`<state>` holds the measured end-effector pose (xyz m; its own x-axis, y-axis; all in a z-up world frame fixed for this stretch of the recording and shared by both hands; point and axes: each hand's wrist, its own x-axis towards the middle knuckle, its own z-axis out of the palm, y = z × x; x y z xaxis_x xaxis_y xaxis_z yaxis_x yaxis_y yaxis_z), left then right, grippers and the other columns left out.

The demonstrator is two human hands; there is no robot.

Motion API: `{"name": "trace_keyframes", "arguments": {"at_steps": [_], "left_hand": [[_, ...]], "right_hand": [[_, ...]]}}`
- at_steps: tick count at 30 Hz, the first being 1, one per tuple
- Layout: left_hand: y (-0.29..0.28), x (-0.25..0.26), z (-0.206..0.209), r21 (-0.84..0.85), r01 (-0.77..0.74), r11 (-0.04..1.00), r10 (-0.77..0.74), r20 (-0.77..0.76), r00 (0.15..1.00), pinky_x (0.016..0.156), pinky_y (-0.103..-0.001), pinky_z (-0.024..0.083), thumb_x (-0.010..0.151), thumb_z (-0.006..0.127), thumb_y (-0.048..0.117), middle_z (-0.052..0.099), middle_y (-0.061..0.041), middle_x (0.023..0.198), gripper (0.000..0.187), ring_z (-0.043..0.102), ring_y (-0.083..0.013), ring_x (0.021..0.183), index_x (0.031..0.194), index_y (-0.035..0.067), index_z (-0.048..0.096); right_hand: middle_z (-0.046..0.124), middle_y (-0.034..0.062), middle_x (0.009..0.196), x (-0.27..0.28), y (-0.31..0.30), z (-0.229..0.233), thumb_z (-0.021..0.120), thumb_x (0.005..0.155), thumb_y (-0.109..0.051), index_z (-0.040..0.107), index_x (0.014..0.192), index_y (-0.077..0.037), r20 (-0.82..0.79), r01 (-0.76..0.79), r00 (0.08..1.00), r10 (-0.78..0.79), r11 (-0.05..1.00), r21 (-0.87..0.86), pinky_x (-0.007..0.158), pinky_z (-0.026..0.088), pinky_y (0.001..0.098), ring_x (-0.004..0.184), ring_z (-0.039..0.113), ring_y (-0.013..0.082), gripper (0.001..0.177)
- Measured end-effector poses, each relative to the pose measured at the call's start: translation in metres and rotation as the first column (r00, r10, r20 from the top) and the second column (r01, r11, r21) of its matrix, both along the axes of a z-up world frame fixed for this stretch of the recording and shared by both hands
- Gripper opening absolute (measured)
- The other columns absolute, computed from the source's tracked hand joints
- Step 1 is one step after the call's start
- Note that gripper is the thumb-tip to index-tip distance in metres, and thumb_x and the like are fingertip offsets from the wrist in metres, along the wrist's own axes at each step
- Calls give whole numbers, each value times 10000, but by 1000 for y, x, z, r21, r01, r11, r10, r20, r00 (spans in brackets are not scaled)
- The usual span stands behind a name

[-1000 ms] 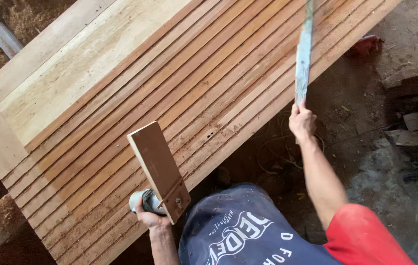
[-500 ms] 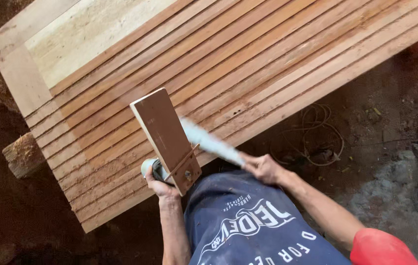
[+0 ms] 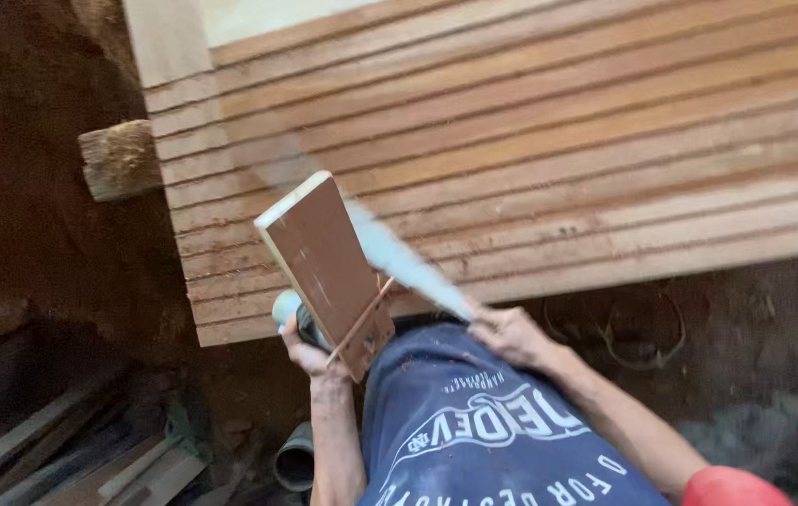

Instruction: The person uses a handheld electric router to smooth the surface of a large wooden board, moving the tool along the grain. They periodically pause to clear wood shavings from the board using a long, thin piece of wood.

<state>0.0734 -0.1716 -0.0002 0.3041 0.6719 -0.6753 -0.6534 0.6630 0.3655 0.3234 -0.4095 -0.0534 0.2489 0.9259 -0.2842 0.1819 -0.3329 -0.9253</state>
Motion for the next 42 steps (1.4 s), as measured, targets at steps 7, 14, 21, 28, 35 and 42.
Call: {"name": "trace_keyframes", "arguments": {"at_steps": [7, 14, 21, 28, 35, 42], "left_hand": [[11, -33, -15, 39, -114, 993, 118, -113, 987, 995, -468, 521, 877, 570, 512, 684, -102, 1243, 596, 658, -295, 1120, 1293, 88, 617], [22, -30, -40, 2, -118, 993, 118, -95, 989, 942, -449, 541, 895, 589, 480, 710, -88, 1141, 509, 676, -273, 1022, 1196, 75, 659], [24, -17, -37, -25, -76, 997, 71, -160, 985, 960, -438, 537, 882, 582, 465, 714, -60, 1156, 505, 680, -256, 1043, 1229, 105, 651], [26, -18, -48, 32, 9, 999, 0, -283, 959, 967, -439, 530, 910, 564, 458, 709, -45, 1156, 476, 669, -253, 1044, 1227, 114, 652], [16, -8, -52, 47, 79, 996, -60, -310, 949, 945, -434, 537, 920, 556, 457, 713, -36, 1154, 458, 677, -250, 1021, 1216, 122, 658], [-23, 55, -20, 112, 331, 937, -290, -277, 916, 808, -421, 575, 937, 579, 452, 724, -78, 1004, 435, 697, -261, 862, 1141, 76, 657]], "right_hand": [[771, 95, 1010, 79, 73, 7, 599, 999, -272, 625, 1329, -100, 375, 380, 862, -340, 924, -37, 719, 594, 338, 827, 727, 172, 373], [740, 77, 914, 25, 77, -11, 549, 1046, -227, 674, 1212, -75, 169, -269, 953, 251, 959, 93, 554, 582, 322, 696, 693, 159, 258], [697, 196, 799, 60, 63, -75, 478, 1112, -230, 659, 1440, -108, 163, 566, 821, -547, 818, -101, 427, 449, 420, 524, 550, 276, 394], [771, 68, 1119, 81, -16, -43, 576, 917, -142, 718, 1220, -117, 132, 275, 956, -262, 957, -91, 875, 566, 322, 928, 723, 204, 336], [525, -1, 641, 218, -117, -22, 643, 1006, -118, 606, 989, -54, 33, 995, -86, -996, -87, -53, 356, 378, 304, 452, 494, 121, 77], [669, 71, 813, 239, -138, 4, 633, 1003, -327, 693, 1069, -39, 499, 970, 93, -861, 192, 150, 717, 509, 422, 786, 662, 264, 302]]}}
